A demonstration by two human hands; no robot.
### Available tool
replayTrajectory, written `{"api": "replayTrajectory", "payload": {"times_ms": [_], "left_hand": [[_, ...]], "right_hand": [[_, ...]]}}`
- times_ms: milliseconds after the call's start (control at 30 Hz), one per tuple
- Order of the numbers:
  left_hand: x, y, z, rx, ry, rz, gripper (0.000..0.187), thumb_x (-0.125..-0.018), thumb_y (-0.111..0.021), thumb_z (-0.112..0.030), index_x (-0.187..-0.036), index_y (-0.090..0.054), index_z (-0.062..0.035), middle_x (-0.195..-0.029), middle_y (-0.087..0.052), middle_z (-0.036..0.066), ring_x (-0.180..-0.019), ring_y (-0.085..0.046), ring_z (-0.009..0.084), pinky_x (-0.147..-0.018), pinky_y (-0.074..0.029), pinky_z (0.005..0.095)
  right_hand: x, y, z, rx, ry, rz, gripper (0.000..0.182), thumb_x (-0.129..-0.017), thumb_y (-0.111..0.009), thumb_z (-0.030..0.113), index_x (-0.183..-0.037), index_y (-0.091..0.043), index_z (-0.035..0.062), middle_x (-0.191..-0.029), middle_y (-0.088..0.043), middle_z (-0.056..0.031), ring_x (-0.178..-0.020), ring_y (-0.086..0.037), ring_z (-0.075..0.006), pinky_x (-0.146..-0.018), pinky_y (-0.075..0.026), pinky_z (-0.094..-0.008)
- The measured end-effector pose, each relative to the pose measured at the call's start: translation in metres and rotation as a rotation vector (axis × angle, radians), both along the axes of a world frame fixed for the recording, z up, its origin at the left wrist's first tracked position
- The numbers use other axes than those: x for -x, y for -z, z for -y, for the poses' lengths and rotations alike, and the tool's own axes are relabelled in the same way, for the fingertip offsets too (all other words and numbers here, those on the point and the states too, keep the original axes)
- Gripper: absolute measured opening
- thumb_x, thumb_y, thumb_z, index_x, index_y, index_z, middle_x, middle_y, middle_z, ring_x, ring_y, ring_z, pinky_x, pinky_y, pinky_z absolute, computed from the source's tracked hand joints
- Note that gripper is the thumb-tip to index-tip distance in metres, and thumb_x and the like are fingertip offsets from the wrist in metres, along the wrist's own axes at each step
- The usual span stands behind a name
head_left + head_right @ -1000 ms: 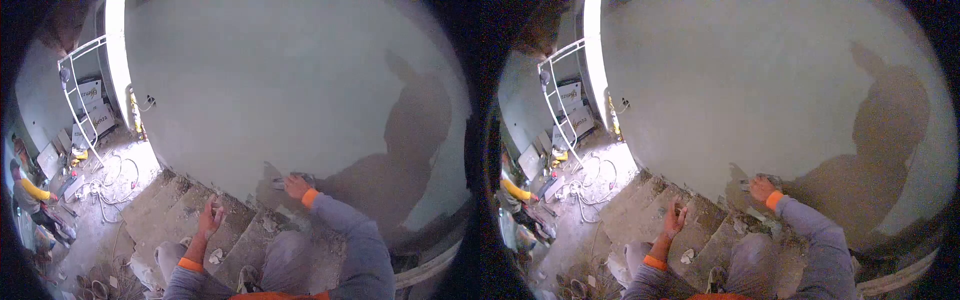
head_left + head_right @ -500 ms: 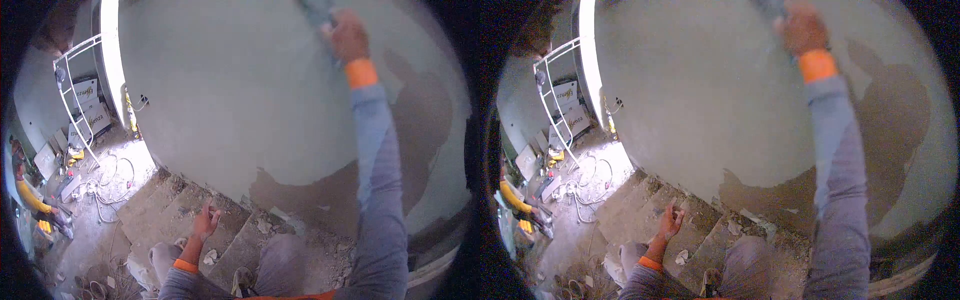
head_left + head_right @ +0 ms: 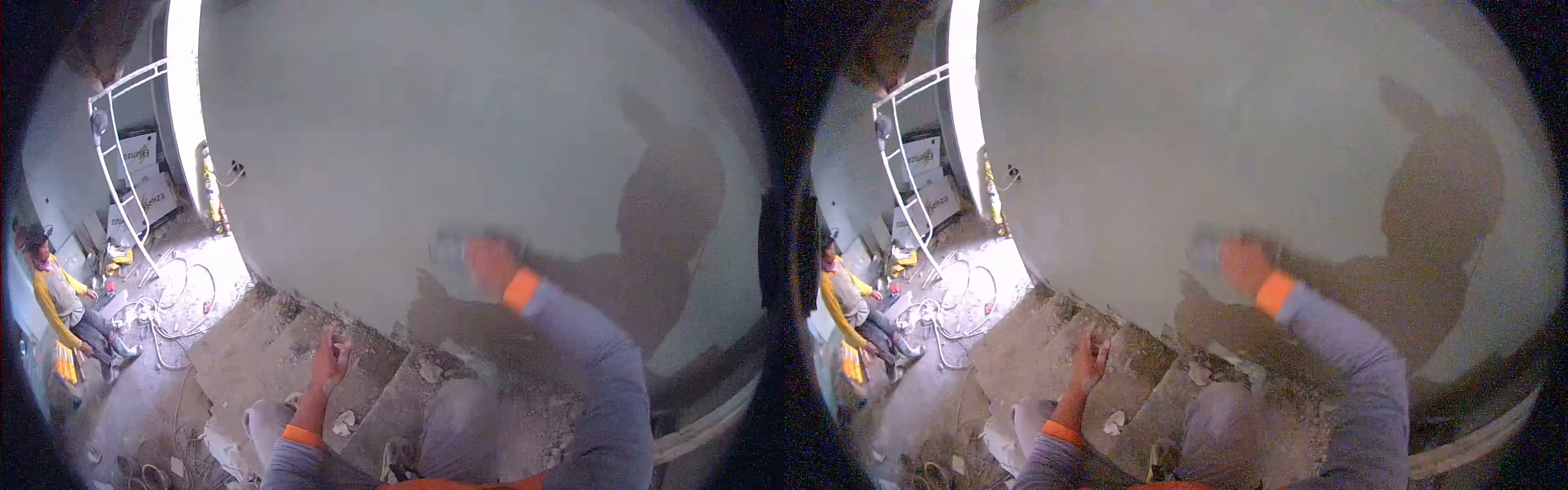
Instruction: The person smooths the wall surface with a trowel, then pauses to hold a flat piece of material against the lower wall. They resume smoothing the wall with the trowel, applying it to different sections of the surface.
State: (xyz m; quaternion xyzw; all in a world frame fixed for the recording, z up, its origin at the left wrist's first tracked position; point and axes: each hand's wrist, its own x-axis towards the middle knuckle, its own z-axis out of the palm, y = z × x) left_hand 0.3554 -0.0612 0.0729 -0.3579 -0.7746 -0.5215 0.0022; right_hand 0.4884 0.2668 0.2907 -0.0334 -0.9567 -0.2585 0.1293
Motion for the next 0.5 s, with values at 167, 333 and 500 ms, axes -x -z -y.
{"api": "replayTrajectory", "payload": {"times_ms": [167,333,500], "left_hand": [[-0.005,0.007,-0.012,0.066,0.045,0.062,0.054,-0.088,-0.054,-0.028,-0.132,-0.03,-0.0089,-0.093,-0.061,0.011,-0.064,-0.061,0.0239,-0.059,-0.048,0.0375],[-0.002,0.005,-0.023,0.126,0.083,0.116,0.055,-0.088,-0.053,-0.031,-0.132,-0.029,-0.009,-0.092,-0.061,0.011,-0.067,-0.062,0.0264,-0.061,-0.048,0.0385],[-0.001,0.016,-0.029,0.094,0.104,0.093,0.055,-0.088,-0.052,-0.032,-0.132,-0.029,-0.0081,-0.087,-0.062,0.012,-0.068,-0.062,0.0284,-0.063,-0.048,0.0396]], "right_hand": [[0.024,-0.321,-0.018,-0.297,0.03,-0.874,0.028,-0.076,-0.061,0.026,-0.091,-0.056,0.0027,-0.101,-0.054,-0.0199,-0.092,-0.053,-0.0357,-0.076,-0.046,-0.0432],[0.065,-0.398,-0.022,-0.411,0.137,-1.056,0.038,-0.08,-0.055,0.028,-0.105,-0.054,0.0001,-0.113,-0.053,-0.021,-0.103,-0.05,-0.0372,-0.087,-0.041,-0.043],[0.158,-0.204,0.013,-0.046,0.009,-0.631,0.021,-0.078,-0.05,0.016,-0.091,-0.056,0.0021,-0.092,-0.059,-0.0185,-0.086,-0.058,-0.0361,-0.073,-0.049,-0.0447]]}}
